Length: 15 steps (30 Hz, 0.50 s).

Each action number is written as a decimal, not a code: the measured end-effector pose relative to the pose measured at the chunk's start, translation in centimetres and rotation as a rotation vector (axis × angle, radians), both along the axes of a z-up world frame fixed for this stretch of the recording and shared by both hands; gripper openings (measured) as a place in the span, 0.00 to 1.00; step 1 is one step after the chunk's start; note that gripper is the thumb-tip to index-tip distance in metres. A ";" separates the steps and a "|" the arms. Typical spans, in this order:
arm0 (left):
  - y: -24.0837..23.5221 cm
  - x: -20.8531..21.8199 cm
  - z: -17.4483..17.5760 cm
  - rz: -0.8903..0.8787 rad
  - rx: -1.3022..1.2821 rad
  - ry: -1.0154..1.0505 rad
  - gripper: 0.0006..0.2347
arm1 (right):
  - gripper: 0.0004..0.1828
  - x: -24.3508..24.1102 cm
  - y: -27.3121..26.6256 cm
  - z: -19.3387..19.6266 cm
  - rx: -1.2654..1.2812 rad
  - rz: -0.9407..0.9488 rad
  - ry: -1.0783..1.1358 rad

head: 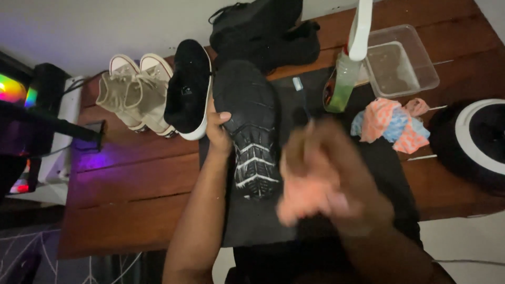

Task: The person scrubs the sole of a black shoe with a small cloth while holding it on a black mat. The person repeatedly wipes the tread pattern and edges of the sole throughout the clip.

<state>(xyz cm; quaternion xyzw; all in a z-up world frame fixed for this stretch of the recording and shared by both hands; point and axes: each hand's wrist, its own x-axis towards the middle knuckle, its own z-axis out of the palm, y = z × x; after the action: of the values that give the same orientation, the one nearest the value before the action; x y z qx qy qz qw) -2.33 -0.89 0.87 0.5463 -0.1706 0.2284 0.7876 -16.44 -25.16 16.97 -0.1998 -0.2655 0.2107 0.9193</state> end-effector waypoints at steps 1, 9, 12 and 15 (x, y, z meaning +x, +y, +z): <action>0.4 0.3 -0.7 0.052 0.097 -0.062 0.20 | 0.14 2.0 0.3 0.4 -0.015 -0.029 -0.064; -1.2 -0.8 3.0 -0.180 -0.157 -0.018 0.32 | 0.22 9.8 3.5 1.1 -0.940 -0.836 -0.369; -1.2 -0.4 3.2 -0.199 -0.188 -0.032 0.30 | 0.18 10.5 4.0 1.2 -1.008 -0.724 -0.346; -1.1 -0.5 2.9 -0.220 -0.203 -0.024 0.28 | 0.19 11.0 4.0 0.9 -0.987 -0.726 -0.399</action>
<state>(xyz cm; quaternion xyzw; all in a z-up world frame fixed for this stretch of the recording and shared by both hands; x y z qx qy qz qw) -2.81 -1.96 3.74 0.4389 -0.2148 0.1631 0.8571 -5.47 -21.18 17.92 -0.7118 -0.2189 -0.0576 0.6650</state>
